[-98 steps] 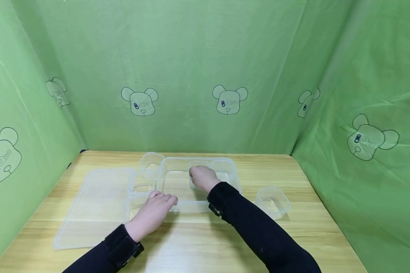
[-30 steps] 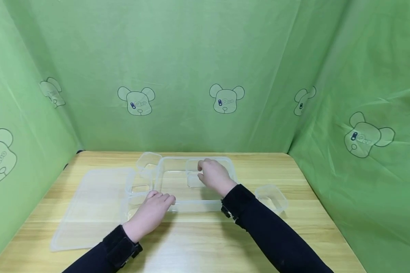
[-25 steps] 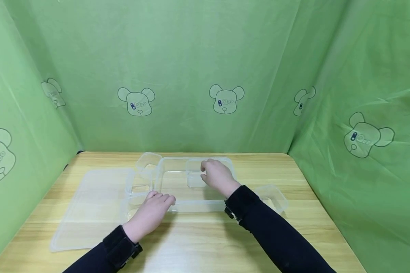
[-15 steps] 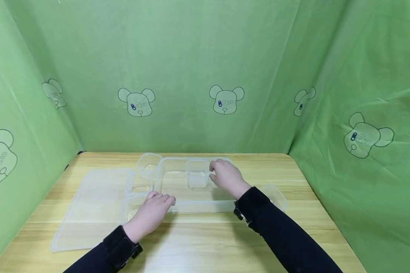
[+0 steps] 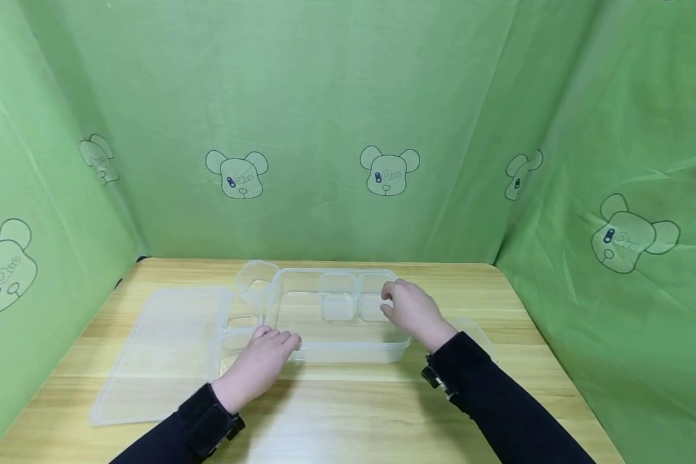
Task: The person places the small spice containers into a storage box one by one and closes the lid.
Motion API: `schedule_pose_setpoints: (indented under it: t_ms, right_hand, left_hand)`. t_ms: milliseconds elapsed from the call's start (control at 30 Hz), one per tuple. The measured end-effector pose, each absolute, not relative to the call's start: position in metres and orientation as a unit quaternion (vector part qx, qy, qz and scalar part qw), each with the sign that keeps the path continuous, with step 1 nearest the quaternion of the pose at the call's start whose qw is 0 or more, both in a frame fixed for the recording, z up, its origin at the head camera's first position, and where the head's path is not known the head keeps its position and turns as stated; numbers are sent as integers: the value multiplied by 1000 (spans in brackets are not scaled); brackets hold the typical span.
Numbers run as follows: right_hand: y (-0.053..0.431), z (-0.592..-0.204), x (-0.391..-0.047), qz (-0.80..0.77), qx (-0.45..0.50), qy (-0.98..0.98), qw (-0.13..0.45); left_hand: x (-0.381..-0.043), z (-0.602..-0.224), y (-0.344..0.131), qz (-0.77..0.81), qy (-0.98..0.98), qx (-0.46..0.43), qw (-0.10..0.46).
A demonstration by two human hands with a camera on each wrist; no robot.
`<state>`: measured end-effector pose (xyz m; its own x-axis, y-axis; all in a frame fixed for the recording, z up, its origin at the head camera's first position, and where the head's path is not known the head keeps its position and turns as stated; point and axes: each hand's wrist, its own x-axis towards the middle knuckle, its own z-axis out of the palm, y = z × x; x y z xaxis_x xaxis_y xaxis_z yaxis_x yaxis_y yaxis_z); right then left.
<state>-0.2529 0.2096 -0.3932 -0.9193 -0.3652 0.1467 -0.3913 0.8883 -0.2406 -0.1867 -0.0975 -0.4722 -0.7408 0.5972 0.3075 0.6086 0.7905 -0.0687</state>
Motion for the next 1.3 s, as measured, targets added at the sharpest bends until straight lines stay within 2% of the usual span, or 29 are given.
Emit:
schedule_pose_setpoints:
  t_ms: [833, 1300]
  right_hand:
    - [264, -402, -233, 126, 168, -974, 80]
    - [286, -405, -215, 116, 136, -983, 51]
  left_hand:
    - [-187, -472, -98, -16, -933, -322, 159]
    - [-186, -472, -97, -9, -933, -322, 159]
